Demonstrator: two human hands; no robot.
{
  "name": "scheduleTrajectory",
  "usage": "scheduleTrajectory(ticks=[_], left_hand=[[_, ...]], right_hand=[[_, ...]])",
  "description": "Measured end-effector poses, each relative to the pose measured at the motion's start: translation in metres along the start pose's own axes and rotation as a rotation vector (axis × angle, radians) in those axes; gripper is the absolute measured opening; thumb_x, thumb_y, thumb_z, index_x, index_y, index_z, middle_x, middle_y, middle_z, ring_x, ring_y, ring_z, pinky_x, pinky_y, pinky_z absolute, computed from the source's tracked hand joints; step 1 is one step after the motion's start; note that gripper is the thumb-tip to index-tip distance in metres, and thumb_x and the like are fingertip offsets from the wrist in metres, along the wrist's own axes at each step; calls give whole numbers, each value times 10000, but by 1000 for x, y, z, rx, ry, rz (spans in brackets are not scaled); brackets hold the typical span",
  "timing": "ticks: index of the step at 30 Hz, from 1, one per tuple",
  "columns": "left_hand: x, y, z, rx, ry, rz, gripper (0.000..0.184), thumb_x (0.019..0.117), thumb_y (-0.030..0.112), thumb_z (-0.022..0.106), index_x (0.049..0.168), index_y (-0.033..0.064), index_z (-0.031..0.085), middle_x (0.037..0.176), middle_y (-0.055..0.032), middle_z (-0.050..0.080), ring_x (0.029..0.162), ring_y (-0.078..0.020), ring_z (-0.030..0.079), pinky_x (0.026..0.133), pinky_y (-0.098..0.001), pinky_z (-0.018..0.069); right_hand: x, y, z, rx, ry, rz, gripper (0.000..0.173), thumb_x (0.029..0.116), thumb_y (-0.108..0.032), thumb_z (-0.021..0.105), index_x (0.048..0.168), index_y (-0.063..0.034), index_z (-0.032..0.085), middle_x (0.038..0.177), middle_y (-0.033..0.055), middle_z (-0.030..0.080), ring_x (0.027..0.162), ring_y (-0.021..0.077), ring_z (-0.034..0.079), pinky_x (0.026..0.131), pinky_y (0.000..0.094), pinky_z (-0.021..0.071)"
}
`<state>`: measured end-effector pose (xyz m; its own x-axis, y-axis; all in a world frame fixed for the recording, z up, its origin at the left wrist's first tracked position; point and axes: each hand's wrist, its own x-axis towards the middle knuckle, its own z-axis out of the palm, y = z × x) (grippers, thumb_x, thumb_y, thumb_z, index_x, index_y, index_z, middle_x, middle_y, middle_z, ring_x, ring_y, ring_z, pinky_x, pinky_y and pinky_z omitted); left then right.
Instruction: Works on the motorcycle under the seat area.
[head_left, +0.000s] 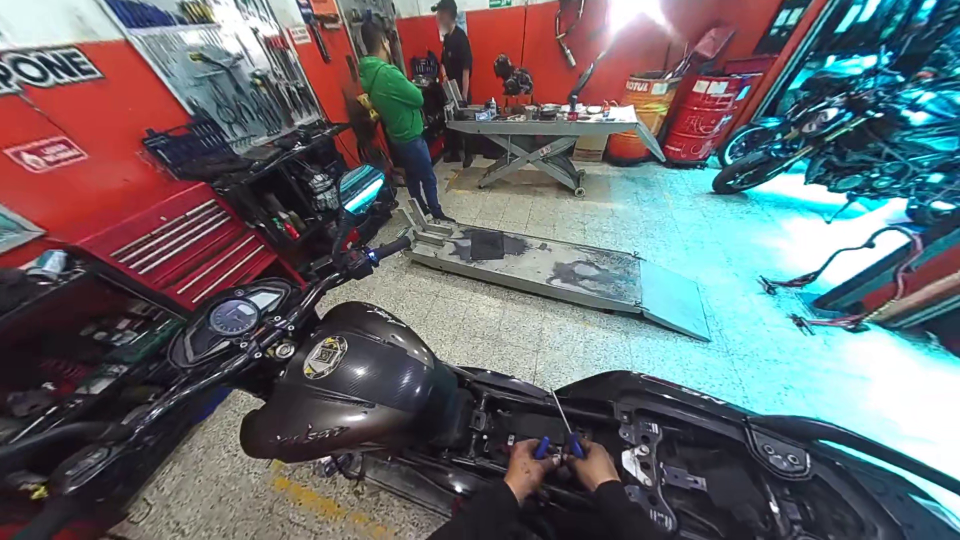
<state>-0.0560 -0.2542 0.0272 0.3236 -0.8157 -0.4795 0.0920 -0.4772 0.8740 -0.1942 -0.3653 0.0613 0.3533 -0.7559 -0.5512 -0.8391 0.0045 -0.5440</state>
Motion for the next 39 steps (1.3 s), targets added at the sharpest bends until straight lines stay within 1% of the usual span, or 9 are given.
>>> scheduleTrajectory(ticks=[3, 9, 16, 21, 24, 28, 31, 35, 39], left_hand=[[-1, 3, 1, -39, 36, -9, 342, 859, 188, 826, 1136, 14, 728, 1052, -142, 747, 953, -230, 718, 911, -449, 582], [-17, 7, 6, 90, 85, 65, 368, 844, 168, 821, 1144, -16, 713, 1056, -148, 739, 965, -206, 715, 917, -410, 592], [-3, 5, 9, 71, 150, 122, 311, 865, 93, 786, 1146, -18, 710, 1040, -122, 758, 957, -165, 732, 906, -350, 605], [-2, 8, 1, 250, 117, 97, 297, 863, 210, 805, 1110, 50, 760, 1017, -75, 773, 950, -136, 734, 928, -362, 595], [-1, 10, 0, 376, 99, 115, 303, 883, 275, 793, 1117, 82, 775, 1042, -70, 772, 993, -141, 727, 978, -374, 568], [7, 3, -4, 448, 62, 250, 276, 901, 272, 777, 1095, 76, 782, 1100, -91, 748, 1064, -182, 700, 1018, -393, 541], [11, 4, -7, 432, 49, 226, 283, 894, 265, 790, 1091, 62, 775, 1113, -99, 742, 1075, -194, 695, 1020, -406, 536], [10, 5, -8, 389, 39, 207, 292, 884, 236, 798, 1105, 48, 766, 1107, -104, 743, 1056, -190, 700, 1011, -393, 540], [10, 5, -7, 356, 52, 201, 289, 877, 232, 807, 1103, 55, 770, 1093, -94, 748, 1045, -173, 703, 1002, -380, 546]], right_hand=[[0, -5, -1, -6, 10, 7, 313, 850, -285, 795, 1073, -68, 760, 1062, 194, 734, 1049, 370, 686, 964, 611, 508], [-14, -5, -4, 13, -34, -6, 477, 916, -315, 725, 1298, -36, 663, 1263, 228, 672, 1202, 377, 632, 1057, 592, 475], [-5, -7, -8, 83, -34, 11, 301, 885, -248, 745, 1126, -69, 745, 1111, 189, 724, 1084, 364, 674, 974, 612, 505], [-3, -6, -6, 68, -31, 37, 269, 885, -242, 753, 1084, -62, 749, 1090, 199, 721, 1071, 370, 671, 960, 615, 502], [-2, -6, -4, 56, -22, 43, 261, 878, -236, 761, 1075, -64, 750, 1082, 200, 720, 1059, 374, 673, 943, 624, 505], [-3, -6, -5, 41, -4, 35, 269, 889, -236, 759, 1088, -55, 742, 1096, 211, 715, 1074, 384, 668, 953, 628, 499], [0, -5, -5, 38, -10, 34, 261, 877, -232, 770, 1068, -56, 746, 1077, 210, 717, 1059, 386, 669, 940, 633, 499], [12, -1, -4, 150, -71, 69, 227, 857, -179, 781, 1048, -60, 751, 995, 172, 733, 918, 320, 703, 867, 564, 555], [14, -1, -4, 203, -82, 80, 228, 847, -137, 794, 1052, -49, 745, 984, 168, 736, 873, 311, 711, 843, 549, 570]])
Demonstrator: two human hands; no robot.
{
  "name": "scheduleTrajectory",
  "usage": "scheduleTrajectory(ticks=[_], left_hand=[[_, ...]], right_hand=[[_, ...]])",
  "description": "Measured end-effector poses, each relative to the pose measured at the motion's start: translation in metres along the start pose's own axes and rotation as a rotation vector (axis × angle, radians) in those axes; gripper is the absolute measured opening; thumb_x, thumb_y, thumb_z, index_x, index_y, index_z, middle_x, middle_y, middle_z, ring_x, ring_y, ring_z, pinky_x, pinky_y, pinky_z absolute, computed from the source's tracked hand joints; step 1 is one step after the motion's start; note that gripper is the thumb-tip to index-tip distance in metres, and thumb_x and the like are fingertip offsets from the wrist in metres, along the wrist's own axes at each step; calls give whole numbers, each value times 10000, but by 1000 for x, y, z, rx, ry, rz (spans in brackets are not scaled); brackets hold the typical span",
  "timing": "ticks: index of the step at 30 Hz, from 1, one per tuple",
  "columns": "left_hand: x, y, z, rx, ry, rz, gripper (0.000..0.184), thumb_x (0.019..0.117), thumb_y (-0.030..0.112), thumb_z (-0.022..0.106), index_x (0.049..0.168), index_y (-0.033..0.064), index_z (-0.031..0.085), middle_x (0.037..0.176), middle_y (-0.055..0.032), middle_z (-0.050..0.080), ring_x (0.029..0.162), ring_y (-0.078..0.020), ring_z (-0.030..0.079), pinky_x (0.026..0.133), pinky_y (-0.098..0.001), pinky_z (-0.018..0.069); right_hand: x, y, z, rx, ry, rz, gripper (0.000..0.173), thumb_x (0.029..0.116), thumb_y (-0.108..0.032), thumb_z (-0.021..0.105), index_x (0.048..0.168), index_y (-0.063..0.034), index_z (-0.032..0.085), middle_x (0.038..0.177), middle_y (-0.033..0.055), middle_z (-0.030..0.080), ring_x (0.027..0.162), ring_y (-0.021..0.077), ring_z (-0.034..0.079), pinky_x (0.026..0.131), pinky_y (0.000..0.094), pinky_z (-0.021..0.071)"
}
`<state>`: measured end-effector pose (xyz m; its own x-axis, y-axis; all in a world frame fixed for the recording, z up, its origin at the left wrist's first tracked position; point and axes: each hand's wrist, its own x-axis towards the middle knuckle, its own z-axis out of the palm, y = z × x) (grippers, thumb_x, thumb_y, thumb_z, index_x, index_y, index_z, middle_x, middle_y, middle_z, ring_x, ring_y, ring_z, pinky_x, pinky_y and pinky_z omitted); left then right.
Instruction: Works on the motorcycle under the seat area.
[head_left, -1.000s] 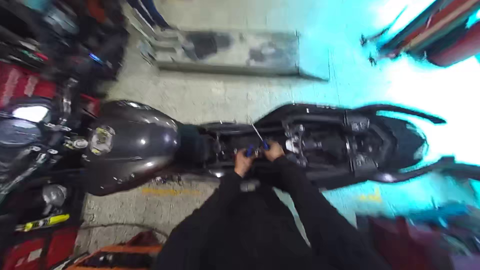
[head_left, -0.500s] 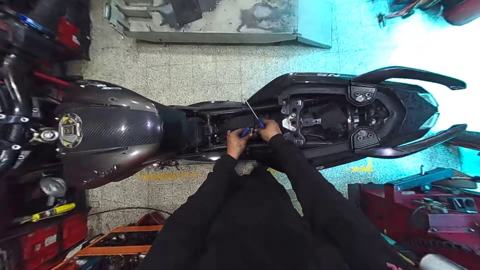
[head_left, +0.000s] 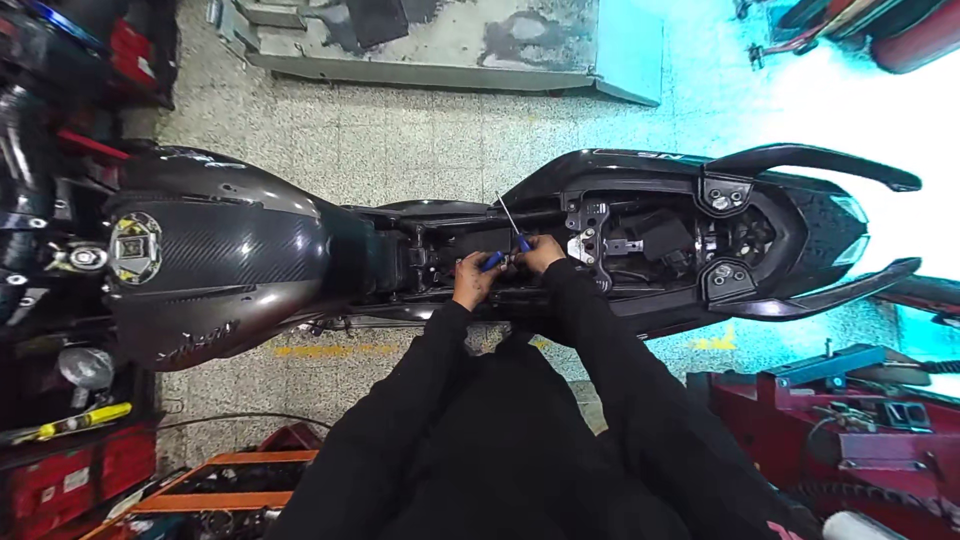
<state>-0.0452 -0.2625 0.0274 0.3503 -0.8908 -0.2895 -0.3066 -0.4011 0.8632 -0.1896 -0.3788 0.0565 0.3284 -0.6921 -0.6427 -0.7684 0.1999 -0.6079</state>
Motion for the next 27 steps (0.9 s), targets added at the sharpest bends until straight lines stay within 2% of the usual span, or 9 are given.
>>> scheduleTrajectory(ticks=[6, 11, 15, 18, 20, 22, 24, 26, 27], left_hand=[[-6, -5, 6, -81, 104, -12, 272, 858, 206, 828, 1090, 74, 777, 1037, -77, 770, 970, -147, 729, 948, -377, 582], [-14, -8, 5, -253, 112, -46, 285, 873, 119, 809, 1146, 62, 751, 1057, -84, 761, 944, -159, 726, 892, -390, 600], [-17, -9, 1, -395, 123, -99, 251, 983, 138, 686, 1220, 56, 696, 1092, -88, 752, 947, -174, 720, 853, -391, 602], [-20, -9, -6, -579, 141, -115, 224, 1051, 166, 580, 1229, 61, 667, 1043, -78, 741, 783, -135, 663, 692, -310, 558], [-24, -11, -13, -844, 101, -99, 242, 1076, 191, 449, 1187, 72, 628, 1005, -65, 703, 762, -124, 632, 686, -297, 549], [-30, -8, -19, -1104, 76, -143, 282, 1048, 245, 358, 1007, 136, 615, 958, -49, 706, 774, -144, 653, 703, -324, 559], [-39, -7, -23, -1235, 51, -189, 334, 1033, 286, 326, 862, 173, 591, 931, -44, 717, 784, -157, 662, 710, -330, 551], [-49, -9, -21, -1294, 40, -206, 386, 1032, 311, 317, 815, 177, 607, 939, -53, 736, 805, -159, 677, 723, -327, 551], [-50, -8, -19, -1317, 49, -212, 388, 1035, 312, 319, 851, 161, 624, 963, -71, 743, 814, -166, 687, 731, -330, 558]], right_hand=[[1, 2, 3, -43, 65, 22, 220, 817, -213, 808, 1006, -107, 771, 983, 137, 750, 925, 319, 715, 867, 603, 551], [0, 3, 3, -33, 69, 38, 217, 809, -220, 818, 1005, -134, 783, 983, 109, 758, 912, 290, 723, 872, 577, 565], [0, 4, 3, -18, 63, 56, 220, 811, -240, 831, 1002, -141, 783, 977, 101, 759, 897, 275, 727, 866, 561, 574], [-2, 3, 2, -41, 72, 57, 220, 811, -232, 827, 1004, -138, 781, 998, 107, 755, 935, 284, 720, 883, 573, 562], [-5, 1, 0, -60, 80, 31, 225, 826, -219, 813, 1023, -117, 777, 1033, 123, 747, 995, 305, 700, 920, 598, 532], [-6, 2, -1, -69, 99, 21, 226, 845, -214, 791, 1049, -119, 772, 1053, 117, 746, 1010, 292, 698, 923, 582, 534], [-9, 1, -1, -54, 145, 8, 224, 853, -191, 772, 1064, -117, 763, 1049, 115, 744, 986, 277, 702, 902, 563, 548], [-12, 1, 1, -39, 186, -9, 216, 861, -166, 752, 1070, -110, 749, 1012, 111, 743, 927, 255, 716, 865, 535, 573], [-12, -1, 1, -39, 194, -15, 212, 864, -159, 745, 1069, -106, 747, 997, 110, 745, 902, 251, 721, 851, 529, 581]])
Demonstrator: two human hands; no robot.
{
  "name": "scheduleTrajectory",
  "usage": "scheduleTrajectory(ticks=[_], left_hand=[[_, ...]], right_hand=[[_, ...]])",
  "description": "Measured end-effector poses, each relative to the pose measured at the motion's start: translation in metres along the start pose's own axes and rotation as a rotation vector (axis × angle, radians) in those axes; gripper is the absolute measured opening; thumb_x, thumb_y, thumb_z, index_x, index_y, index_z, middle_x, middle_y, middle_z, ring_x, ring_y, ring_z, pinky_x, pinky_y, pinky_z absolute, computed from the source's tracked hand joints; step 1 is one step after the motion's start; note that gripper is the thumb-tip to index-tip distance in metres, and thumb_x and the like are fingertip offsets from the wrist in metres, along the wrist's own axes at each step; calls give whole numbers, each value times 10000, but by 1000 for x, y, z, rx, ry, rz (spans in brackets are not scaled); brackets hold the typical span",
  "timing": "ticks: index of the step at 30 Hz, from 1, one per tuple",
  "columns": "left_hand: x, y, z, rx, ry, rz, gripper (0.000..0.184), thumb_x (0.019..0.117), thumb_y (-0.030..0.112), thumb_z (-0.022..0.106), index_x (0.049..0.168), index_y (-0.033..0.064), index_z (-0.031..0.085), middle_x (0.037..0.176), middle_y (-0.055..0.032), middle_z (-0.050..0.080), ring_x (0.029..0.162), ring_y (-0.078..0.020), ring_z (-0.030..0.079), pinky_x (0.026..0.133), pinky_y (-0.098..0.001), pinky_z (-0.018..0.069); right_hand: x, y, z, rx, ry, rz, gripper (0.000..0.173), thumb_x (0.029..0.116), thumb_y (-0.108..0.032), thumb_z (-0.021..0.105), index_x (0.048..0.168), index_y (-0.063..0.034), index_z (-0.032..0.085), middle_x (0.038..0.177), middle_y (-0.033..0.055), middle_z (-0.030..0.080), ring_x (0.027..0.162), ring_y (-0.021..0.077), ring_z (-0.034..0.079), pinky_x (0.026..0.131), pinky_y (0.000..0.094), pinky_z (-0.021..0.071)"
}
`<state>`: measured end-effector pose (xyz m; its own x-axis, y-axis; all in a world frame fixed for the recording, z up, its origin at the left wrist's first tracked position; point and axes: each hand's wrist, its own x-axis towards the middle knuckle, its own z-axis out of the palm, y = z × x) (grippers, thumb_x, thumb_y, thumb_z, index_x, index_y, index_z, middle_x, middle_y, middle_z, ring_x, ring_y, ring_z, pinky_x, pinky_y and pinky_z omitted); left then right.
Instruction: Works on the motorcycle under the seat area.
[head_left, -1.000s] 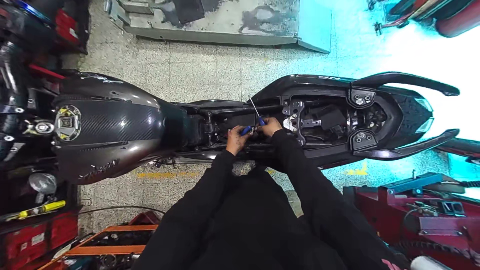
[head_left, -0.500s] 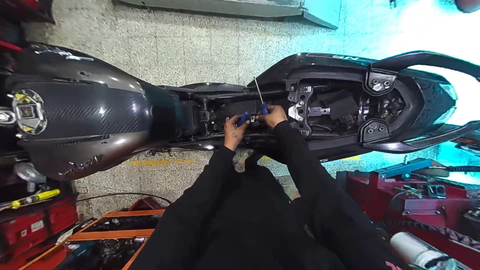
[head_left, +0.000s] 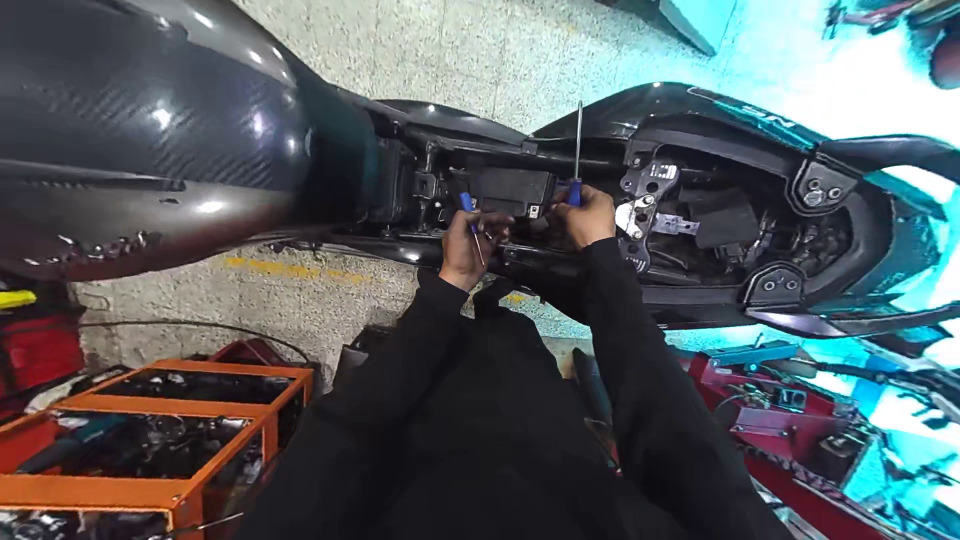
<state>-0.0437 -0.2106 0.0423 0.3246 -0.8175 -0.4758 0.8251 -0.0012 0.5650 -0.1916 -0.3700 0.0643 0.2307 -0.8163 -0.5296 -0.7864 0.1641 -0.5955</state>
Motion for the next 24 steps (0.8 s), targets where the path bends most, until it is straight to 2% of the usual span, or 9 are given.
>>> scheduleTrajectory(ticks=[4, 7, 10, 12, 13, 15, 18, 22, 24], left_hand=[[-4, -5, 5, -60, 37, -11, 376, 1054, 304, 302, 1002, 105, 617, 1096, -138, 737, 933, -229, 714, 819, -378, 576], [-11, 4, 9, -115, -32, -7, 475, 1078, 315, 249, 1117, 34, 630, 1262, -198, 684, 1137, -305, 680, 975, -443, 549], [-20, 13, 16, -176, -112, -6, 551, 1085, 324, 190, 1151, 3, 633, 1394, -228, 609, 1282, -355, 606, 1069, -480, 502], [-25, 16, 23, -205, -147, -33, 565, 1103, 322, 166, 1210, -30, 595, 1468, -251, 545, 1343, -386, 558, 1118, -508, 468], [-27, 17, 27, -203, -162, -49, 546, 1109, 314, 174, 1234, -35, 575, 1493, -253, 521, 1353, -392, 549, 1129, -516, 460], [-30, 15, 34, -126, -174, -76, 526, 1116, 308, 199, 1251, -29, 580, 1468, -237, 551, 1290, -350, 603, 1074, -485, 499], [-32, 8, 35, 60, -165, -71, 455, 1113, 285, 290, 1219, -28, 602, 1314, -185, 645, 1153, -244, 653, 981, -404, 540], [-39, 1, 30, 210, -156, -75, 389, 1116, 240, 328, 1206, -22, 601, 1147, -109, 683, 1002, -147, 651, 927, -342, 538], [-39, -1, 29, 214, -189, -80, 386, 1114, 230, 329, 1231, -21, 597, 1108, -95, 679, 975, -139, 644, 919, -341, 539]], right_hand=[[-3, -4, 2, -8, 10, 11, 205, 869, -143, 727, 1071, -107, 743, 991, 98, 747, 881, 234, 723, 837, 511, 587], [-18, -4, -1, 91, 133, -112, 213, 893, -102, 684, 1101, -70, 715, 1001, 93, 744, 885, 211, 721, 829, 475, 598], [-56, -7, -13, 151, 169, -242, 171, 906, -95, 665, 1070, -80, 710, 922, 65, 722, 714, 163, 656, 636, 402, 557], [-83, -15, -13, 209, 88, -249, 165, 872, -98, 700, 1035, -75, 718, 864, 37, 717, 629, 123, 631, 576, 349, 554], [-94, -17, -9, 234, 25, -253, 195, 866, -114, 737, 1055, -68, 721, 881, 40, 729, 646, 123, 652, 596, 348, 580], [-108, -16, 8, 187, -36, -269, 281, 851, -223, 816, 1085, -81, 750, 939, 34, 760, 769, 122, 710, 722, 362, 617], [-115, -11, 29, -11, 20, -239, 334, 844, -321, 807, 1080, -88, 768, 970, 51, 760, 891, 146, 712, 869, 409, 581], [-123, -14, 36, -175, 36, -246, 291, 845, -291, 742, 1012, -54, 764, 931, 111, 753, 886, 245, 718, 846, 502, 560], [-120, -15, 32, -163, -16, -175, 320, 840, -327, 732, 1019, -62, 750, 924, 106, 740, 880, 248, 705, 834, 514, 548]])
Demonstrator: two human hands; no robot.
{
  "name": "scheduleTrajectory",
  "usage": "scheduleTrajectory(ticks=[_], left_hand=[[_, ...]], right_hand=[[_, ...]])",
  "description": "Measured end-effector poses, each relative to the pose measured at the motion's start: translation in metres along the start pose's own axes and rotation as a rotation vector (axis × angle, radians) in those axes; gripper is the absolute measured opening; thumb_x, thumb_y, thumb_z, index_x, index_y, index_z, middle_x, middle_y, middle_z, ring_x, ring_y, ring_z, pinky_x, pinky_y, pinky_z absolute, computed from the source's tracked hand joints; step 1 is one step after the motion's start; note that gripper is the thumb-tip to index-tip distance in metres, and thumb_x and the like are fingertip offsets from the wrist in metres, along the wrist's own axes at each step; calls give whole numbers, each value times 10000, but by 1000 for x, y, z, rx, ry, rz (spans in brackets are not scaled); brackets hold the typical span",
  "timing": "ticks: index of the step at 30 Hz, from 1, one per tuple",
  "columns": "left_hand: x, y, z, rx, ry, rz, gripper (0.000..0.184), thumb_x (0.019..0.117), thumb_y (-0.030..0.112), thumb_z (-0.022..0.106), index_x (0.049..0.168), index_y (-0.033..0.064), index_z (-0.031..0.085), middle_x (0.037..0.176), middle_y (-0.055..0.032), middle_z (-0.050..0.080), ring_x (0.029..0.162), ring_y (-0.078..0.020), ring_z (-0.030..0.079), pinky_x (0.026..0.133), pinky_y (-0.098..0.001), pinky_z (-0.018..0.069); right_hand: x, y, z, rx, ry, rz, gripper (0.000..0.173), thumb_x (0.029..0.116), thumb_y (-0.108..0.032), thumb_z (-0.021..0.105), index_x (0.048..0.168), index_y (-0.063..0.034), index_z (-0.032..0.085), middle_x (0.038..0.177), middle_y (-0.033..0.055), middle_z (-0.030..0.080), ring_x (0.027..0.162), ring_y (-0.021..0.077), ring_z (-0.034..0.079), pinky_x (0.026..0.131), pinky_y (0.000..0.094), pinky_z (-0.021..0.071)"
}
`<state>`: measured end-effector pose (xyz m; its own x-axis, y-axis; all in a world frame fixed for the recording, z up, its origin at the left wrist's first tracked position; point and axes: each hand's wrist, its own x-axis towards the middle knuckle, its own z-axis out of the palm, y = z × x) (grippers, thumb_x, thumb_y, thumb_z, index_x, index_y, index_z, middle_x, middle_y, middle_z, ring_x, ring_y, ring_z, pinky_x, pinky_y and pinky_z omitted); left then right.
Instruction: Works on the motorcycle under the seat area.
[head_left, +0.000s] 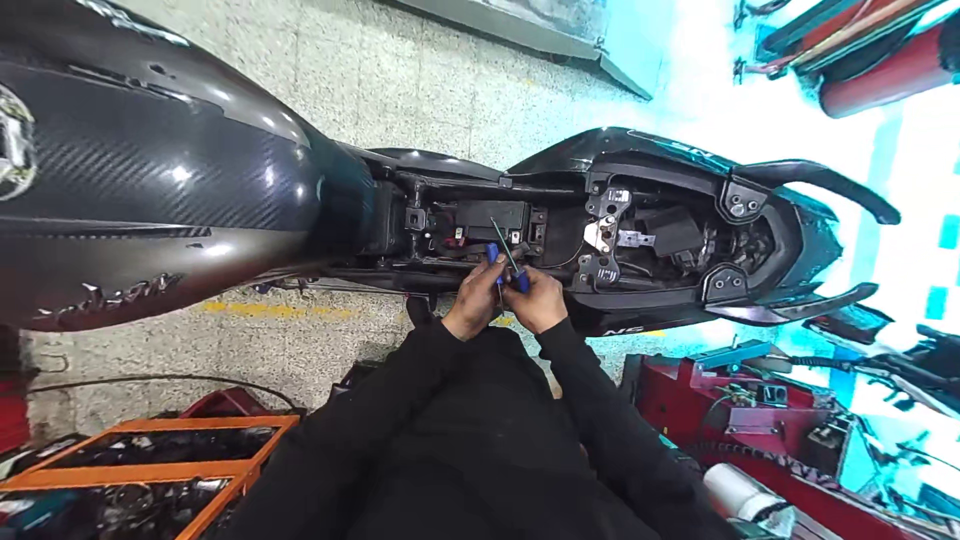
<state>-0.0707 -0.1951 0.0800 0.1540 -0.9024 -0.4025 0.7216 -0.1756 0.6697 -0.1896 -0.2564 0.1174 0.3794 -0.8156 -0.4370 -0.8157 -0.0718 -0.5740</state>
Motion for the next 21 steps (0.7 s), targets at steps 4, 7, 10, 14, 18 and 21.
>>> scheduleTrajectory(ticks=[4, 7, 10, 14, 18, 21], left_hand=[[4, 7, -3, 112, -22, 56, 369, 1099, 134, 384, 1373, -66, 529, 1248, -180, 682, 1111, -234, 683, 1005, -407, 558], [8, 11, -9, 355, 39, 51, 239, 1020, 82, 581, 1223, -31, 636, 1067, -125, 735, 863, -173, 704, 774, -329, 593], [9, 8, -13, 494, -23, 77, 289, 947, 99, 712, 1208, -25, 695, 1095, -116, 749, 963, -163, 733, 891, -341, 618], [17, 7, -14, 596, -6, 108, 256, 898, 123, 778, 1114, -8, 738, 1043, -100, 759, 929, -146, 736, 881, -332, 623], [29, 9, -18, 640, 16, 98, 242, 895, 120, 777, 1097, -7, 736, 986, -91, 768, 881, -136, 742, 839, -321, 629], [42, 3, -22, 642, 77, 144, 217, 913, 120, 762, 1089, -4, 729, 979, -88, 764, 872, -129, 734, 838, -316, 620]], right_hand=[[12, 16, -1, 542, 13, 166, 167, 904, -186, 702, 966, -31, 708, 763, 46, 699, 565, 125, 630, 547, 325, 564], [14, 20, -2, 1073, -31, 272, 120, 978, -71, 614, 1001, 40, 653, 776, 101, 701, 494, 109, 553, 455, 253, 482], [19, 23, -1, 1234, -76, 334, 92, 976, -66, 622, 986, 24, 637, 695, 73, 642, 479, 100, 529, 446, 240, 468], [24, 28, -2, 1289, -110, 382, 92, 978, -63, 629, 1010, 21, 643, 702, 73, 639, 479, 97, 527, 439, 234, 463], [32, 29, -5, 1265, -114, 379, 134, 1000, -89, 621, 1057, 31, 632, 773, 105, 672, 488, 111, 540, 445, 244, 475], [43, 30, -11, 916, 26, 289, 181, 1003, -141, 645, 1083, 20, 671, 829, 99, 712, 526, 125, 595, 492, 274, 528]])
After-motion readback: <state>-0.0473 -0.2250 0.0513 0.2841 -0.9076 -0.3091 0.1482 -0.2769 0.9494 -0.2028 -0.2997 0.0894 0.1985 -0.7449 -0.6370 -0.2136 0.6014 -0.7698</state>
